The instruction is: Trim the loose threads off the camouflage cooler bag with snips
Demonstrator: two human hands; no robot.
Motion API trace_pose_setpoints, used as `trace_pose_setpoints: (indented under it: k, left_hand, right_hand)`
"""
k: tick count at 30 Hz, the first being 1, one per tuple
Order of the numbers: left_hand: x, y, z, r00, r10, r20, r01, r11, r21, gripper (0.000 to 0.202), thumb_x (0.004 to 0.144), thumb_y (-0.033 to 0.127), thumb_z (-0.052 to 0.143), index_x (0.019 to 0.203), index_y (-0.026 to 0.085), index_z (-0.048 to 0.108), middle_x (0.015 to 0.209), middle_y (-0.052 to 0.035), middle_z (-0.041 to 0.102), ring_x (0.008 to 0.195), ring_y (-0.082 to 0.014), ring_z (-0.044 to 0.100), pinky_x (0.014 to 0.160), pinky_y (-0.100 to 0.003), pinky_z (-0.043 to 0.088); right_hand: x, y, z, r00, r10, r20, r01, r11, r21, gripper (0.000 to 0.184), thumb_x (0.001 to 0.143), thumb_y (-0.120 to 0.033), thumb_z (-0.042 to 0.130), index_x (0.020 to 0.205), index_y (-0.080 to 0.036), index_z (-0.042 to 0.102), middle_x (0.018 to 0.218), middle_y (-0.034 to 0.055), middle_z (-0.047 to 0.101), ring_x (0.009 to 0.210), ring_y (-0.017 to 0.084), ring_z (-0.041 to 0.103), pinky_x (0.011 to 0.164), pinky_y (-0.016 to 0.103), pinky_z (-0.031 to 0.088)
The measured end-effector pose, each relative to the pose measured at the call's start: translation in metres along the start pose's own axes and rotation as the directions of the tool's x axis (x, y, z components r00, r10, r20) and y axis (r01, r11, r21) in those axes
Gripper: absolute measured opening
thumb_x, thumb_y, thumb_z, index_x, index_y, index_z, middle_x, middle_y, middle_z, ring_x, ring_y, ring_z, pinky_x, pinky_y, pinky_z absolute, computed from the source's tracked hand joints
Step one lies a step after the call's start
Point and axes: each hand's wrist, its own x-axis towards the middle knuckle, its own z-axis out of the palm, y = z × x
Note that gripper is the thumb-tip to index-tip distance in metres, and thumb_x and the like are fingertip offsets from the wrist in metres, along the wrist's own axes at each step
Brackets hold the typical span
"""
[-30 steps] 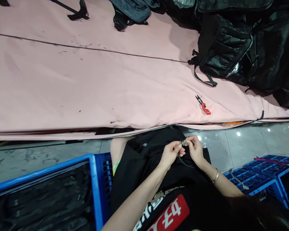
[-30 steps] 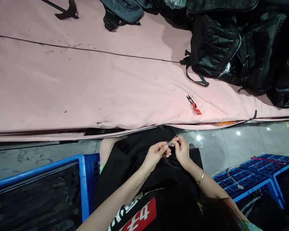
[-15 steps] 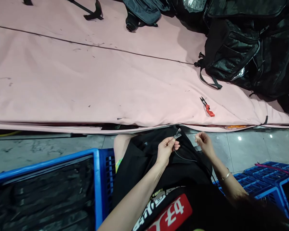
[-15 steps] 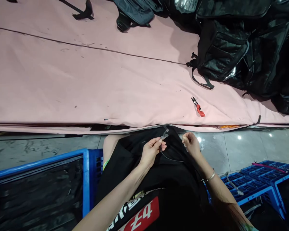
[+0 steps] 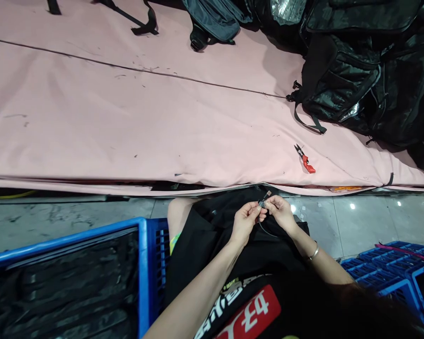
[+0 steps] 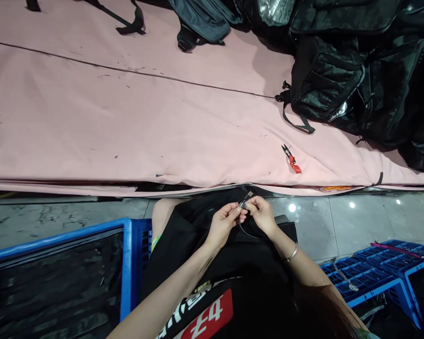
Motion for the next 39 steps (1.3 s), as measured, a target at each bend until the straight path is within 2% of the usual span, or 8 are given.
trace_pose_setpoints:
  k: [4, 8, 13, 18, 23, 29, 34, 39]
  left_hand:
    - [0.001, -0.001, -0.002, 1.0, -0.015, 0.014, 0.015, 0.999, -0.038, 0.031, 0.062, 0.034, 0.07, 0.082, 0.013, 0.058, 0.065, -0.002, 0.064, 0.054, -0.0091, 0.054, 0.056, -0.023, 0.044]
    - [0.002, -0.001, -0.003, 0.999, -0.022, 0.033, 0.022, 1.0, 0.001, 0.03, 0.061, 0.034, 0.069, 0.079, 0.012, 0.059, 0.065, -0.0021, 0.062, 0.056, -0.0097, 0.055, 0.059, -0.023, 0.045]
    - [-0.001, -0.003, -0.001, 1.0, -0.006, 0.026, 0.003, 0.995, 0.097, 0.032, 0.063, 0.04, 0.066, 0.078, 0.013, 0.056, 0.069, -0.0025, 0.061, 0.058, -0.012, 0.058, 0.06, -0.025, 0.047]
    - [0.0, -0.005, -0.002, 0.988, 0.152, 0.014, -0.152, 0.969, 0.193, 0.037, 0.059, 0.031, 0.07, 0.087, 0.019, 0.05, 0.075, 0.0029, 0.054, 0.056, -0.0093, 0.056, 0.053, -0.021, 0.046]
    - [0.006, -0.011, -0.007, 0.985, 0.174, -0.01, -0.164, 0.942, 0.293, 0.026, 0.06, 0.03, 0.069, 0.078, 0.017, 0.056, 0.063, 0.0033, 0.053, 0.056, -0.0105, 0.055, 0.055, -0.022, 0.046]
    - [0.008, -0.006, -0.012, 0.977, 0.01, -0.212, -0.015, 1.0, -0.021, 0.029, 0.056, 0.03, 0.07, 0.077, 0.012, 0.06, 0.066, 0.0012, 0.056, 0.054, -0.0084, 0.054, 0.056, -0.023, 0.045]
    - [0.004, 0.004, -0.013, 0.993, -0.064, -0.101, 0.049, 0.988, -0.146, 0.036, 0.055, 0.028, 0.074, 0.084, 0.011, 0.063, 0.067, 0.0003, 0.056, 0.059, -0.0086, 0.055, 0.057, -0.023, 0.045]
    - [0.002, 0.006, -0.009, 0.992, -0.111, -0.058, 0.103, 0.988, -0.118, 0.038, 0.054, 0.026, 0.076, 0.086, 0.01, 0.065, 0.068, 0.0002, 0.057, 0.06, -0.0077, 0.054, 0.058, -0.02, 0.045]
  right_hand:
    - [-0.002, 0.001, 0.0, 0.999, 0.007, -0.037, -0.004, 0.997, 0.079, 0.024, 0.075, -0.042, 0.055, 0.078, -0.019, 0.05, 0.071, -0.0011, 0.054, 0.062, 0.01, 0.052, 0.058, 0.024, 0.044]
    - [-0.002, 0.001, 0.006, 0.998, 0.032, 0.057, -0.044, 0.974, 0.223, 0.028, 0.071, -0.043, 0.059, 0.082, -0.018, 0.051, 0.073, -0.0005, 0.055, 0.061, 0.01, 0.053, 0.056, 0.023, 0.045]
    - [-0.001, -0.001, 0.009, 0.997, 0.069, -0.021, -0.068, 0.997, 0.041, 0.022, 0.068, -0.038, 0.063, 0.067, -0.018, 0.055, 0.057, -0.0017, 0.057, 0.053, 0.012, 0.053, 0.052, 0.024, 0.042]
    - [0.001, -0.01, 0.005, 0.988, -0.1, -0.121, 0.08, 0.984, -0.157, 0.018, 0.072, -0.036, 0.058, 0.063, -0.02, 0.059, 0.067, -0.0009, 0.062, 0.062, 0.013, 0.054, 0.06, 0.026, 0.043]
    - [0.002, -0.009, 0.003, 0.99, -0.125, -0.061, 0.118, 0.987, -0.105, 0.015, 0.074, -0.032, 0.055, 0.067, -0.02, 0.059, 0.067, -0.0007, 0.059, 0.063, 0.013, 0.053, 0.061, 0.025, 0.042]
    - [0.004, 0.004, 0.001, 0.995, 0.018, -0.097, -0.008, 0.995, 0.104, 0.018, 0.071, -0.034, 0.058, 0.066, -0.017, 0.055, 0.059, -0.0027, 0.053, 0.051, 0.008, 0.044, 0.052, 0.022, 0.036]
    - [0.008, 0.027, -0.028, 0.988, 0.154, -0.018, -0.146, 0.963, 0.226, 0.032, 0.072, -0.046, 0.055, 0.077, -0.015, 0.059, 0.068, 0.0015, 0.06, 0.053, 0.007, 0.048, 0.052, 0.021, 0.039]
    - [-0.002, 0.071, -0.107, 0.942, 0.333, -0.045, -0.329, 0.941, 0.076, 0.046, 0.064, -0.054, 0.059, 0.085, -0.014, 0.061, 0.075, 0.0051, 0.064, 0.058, 0.009, 0.054, 0.057, 0.023, 0.044]
